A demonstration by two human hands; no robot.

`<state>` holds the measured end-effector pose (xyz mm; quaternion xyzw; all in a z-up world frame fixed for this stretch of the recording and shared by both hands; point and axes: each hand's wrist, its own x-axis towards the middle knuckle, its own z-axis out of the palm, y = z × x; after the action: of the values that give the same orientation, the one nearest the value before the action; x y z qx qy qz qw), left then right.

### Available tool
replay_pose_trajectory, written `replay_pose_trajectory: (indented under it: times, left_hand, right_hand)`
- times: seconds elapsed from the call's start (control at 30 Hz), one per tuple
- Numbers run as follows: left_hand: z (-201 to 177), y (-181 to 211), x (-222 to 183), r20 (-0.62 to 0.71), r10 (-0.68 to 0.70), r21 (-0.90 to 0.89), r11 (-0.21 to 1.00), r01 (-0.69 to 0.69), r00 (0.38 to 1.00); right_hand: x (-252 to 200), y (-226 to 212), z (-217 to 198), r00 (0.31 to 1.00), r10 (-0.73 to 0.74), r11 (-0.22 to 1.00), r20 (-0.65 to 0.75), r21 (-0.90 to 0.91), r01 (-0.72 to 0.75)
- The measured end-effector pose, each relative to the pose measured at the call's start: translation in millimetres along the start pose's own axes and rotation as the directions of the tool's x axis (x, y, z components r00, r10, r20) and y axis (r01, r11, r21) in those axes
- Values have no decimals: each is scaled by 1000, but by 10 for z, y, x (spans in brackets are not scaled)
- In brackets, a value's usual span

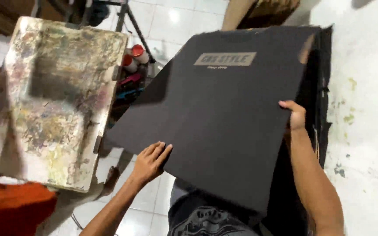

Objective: A person picks up freshly screen-printed fabric panels from a manual press and stacks them against a wall, occasionally wiping the press.

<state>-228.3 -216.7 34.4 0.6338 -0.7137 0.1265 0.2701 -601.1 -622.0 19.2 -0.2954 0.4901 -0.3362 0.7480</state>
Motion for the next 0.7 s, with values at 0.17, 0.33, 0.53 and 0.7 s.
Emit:
replay_pose_trajectory:
  times: [0.17, 0.33, 0.53, 0.7]
  left_hand:
    - [-62, 17, 158, 7, 159, 1, 987, -159, 987]
    - [203, -171, 306, 88, 175, -38, 984, -173, 981]
    - [1011, -275, 762, 49, 76, -139, 988, -68, 996]
    - [1971, -250, 1237, 153, -141, -247, 953, 176, 978]
  right_hand:
    - [356, 133, -27, 987, 159, 987, -4, 35, -159]
    - [1570, 815, -531, 985, 160, 981, 57, 103, -165]
    - [1060, 488, 355, 983, 18, 978, -183, -202, -55]
    - [487, 1251, 376, 929, -263, 937, -261, -299, 181]
